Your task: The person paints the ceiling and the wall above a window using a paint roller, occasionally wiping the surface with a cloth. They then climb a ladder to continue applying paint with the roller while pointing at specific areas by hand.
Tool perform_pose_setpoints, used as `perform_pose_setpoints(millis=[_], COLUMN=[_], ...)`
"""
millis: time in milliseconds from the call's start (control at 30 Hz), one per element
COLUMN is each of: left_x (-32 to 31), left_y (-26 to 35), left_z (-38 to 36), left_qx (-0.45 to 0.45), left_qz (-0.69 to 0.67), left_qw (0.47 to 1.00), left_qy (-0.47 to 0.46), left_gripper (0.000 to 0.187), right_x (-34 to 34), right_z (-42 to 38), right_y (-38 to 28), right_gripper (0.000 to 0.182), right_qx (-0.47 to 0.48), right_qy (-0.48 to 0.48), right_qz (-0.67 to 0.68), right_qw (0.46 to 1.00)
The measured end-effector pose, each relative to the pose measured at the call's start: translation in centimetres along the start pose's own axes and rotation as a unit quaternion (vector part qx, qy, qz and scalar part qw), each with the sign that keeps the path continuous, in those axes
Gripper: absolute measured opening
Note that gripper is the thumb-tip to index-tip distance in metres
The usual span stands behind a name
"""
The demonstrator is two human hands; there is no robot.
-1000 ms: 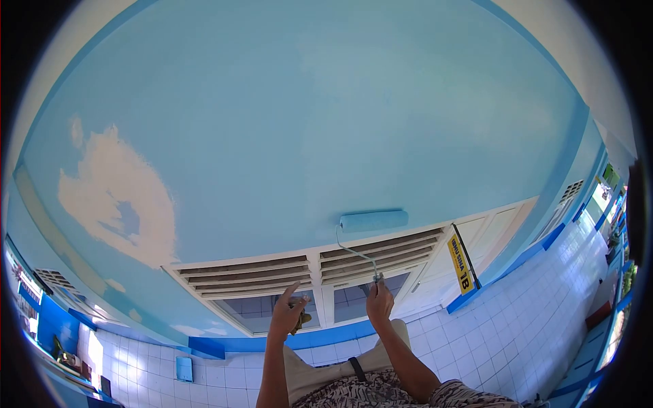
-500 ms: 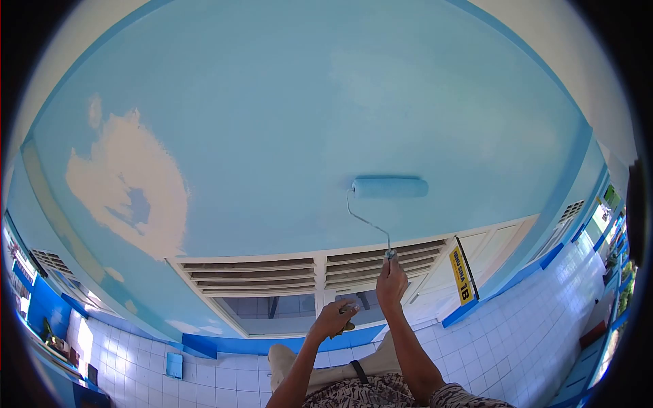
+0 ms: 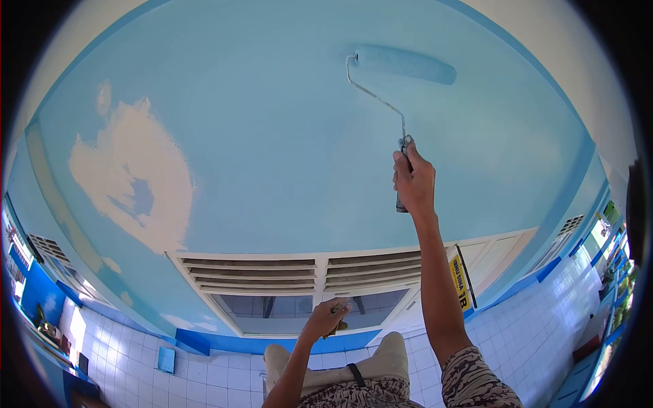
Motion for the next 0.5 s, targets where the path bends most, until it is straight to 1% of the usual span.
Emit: perform_pose_setpoints(millis=[33,100,133,200,233,267,333,367,400,500], left_x=[0.0,0.0,0.1,0.3,0.5,0.5,0.3,0.5,0.7,1.7], left_y=[0.3,1.5,1.4,0.8,0.8,1.0,1.5,0.4,-0.3,-2.3], left_z=[-0.2,-0.7,-0.6,-0.2,0.1,-0.1,-0.6,-0.3,-0.2,-1.4], left_qx=[0.002,-0.002,0.001,-0.009,-0.02,-0.016,-0.036,-0.041,-0.039,0.038], left_qz=[-0.002,-0.002,-0.005,-0.033,-0.007,-0.012,-0.133,-0.147,-0.151,-0.165], left_qw=[1.0,1.0,1.0,0.999,1.0,1.0,0.99,0.988,0.987,0.985], left_qy=[0.002,0.009,0.012,-0.007,-0.009,-0.006,0.018,0.029,0.032,0.032], left_gripper=[0.044,0.042,0.042,0.049,0.053,0.053,0.058,0.064,0.064,0.067], right_x=[-0.1,-1.0,-1.9,-4.2,-5.8,-7.6,-10.7,-11.8,-12.9,-16.6], right_z=[0.7,1.3,1.0,-0.6,-1.8,-3.3,-6.7,-8.6,-10.5,-16.4], right_y=[-1.3,-3.0,-3.1,-3.0,-2.1,-0.8,0.9,1.4,1.9,5.3], right_gripper=[0.028,0.029,0.029,0.029,0.03,0.03,0.034,0.034,0.033,0.03], right_qx=[0.0,-0.007,-0.009,-0.004,-0.017,-0.005,0.005,-0.018,-0.04,-0.073], right_qy=[-0.002,-0.005,-0.009,-0.021,-0.013,0.001,-0.001,-0.002,-0.002,-0.002], right_qz=[0.001,0.122,0.125,0.182,0.157,0.163,0.157,0.176,0.193,0.189], right_qw=[1.0,0.992,0.992,0.983,0.987,0.987,0.988,0.984,0.98,0.979])
Point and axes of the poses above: each hand's wrist, its own z-axis towards the middle knuckle, its own x-axis out of the back of the hand, y = z × x, the point moved 6 cm from there along z, towards the middle knuckle, and after that the axes turned 14 degrees about -y, right-handed, at the moved point
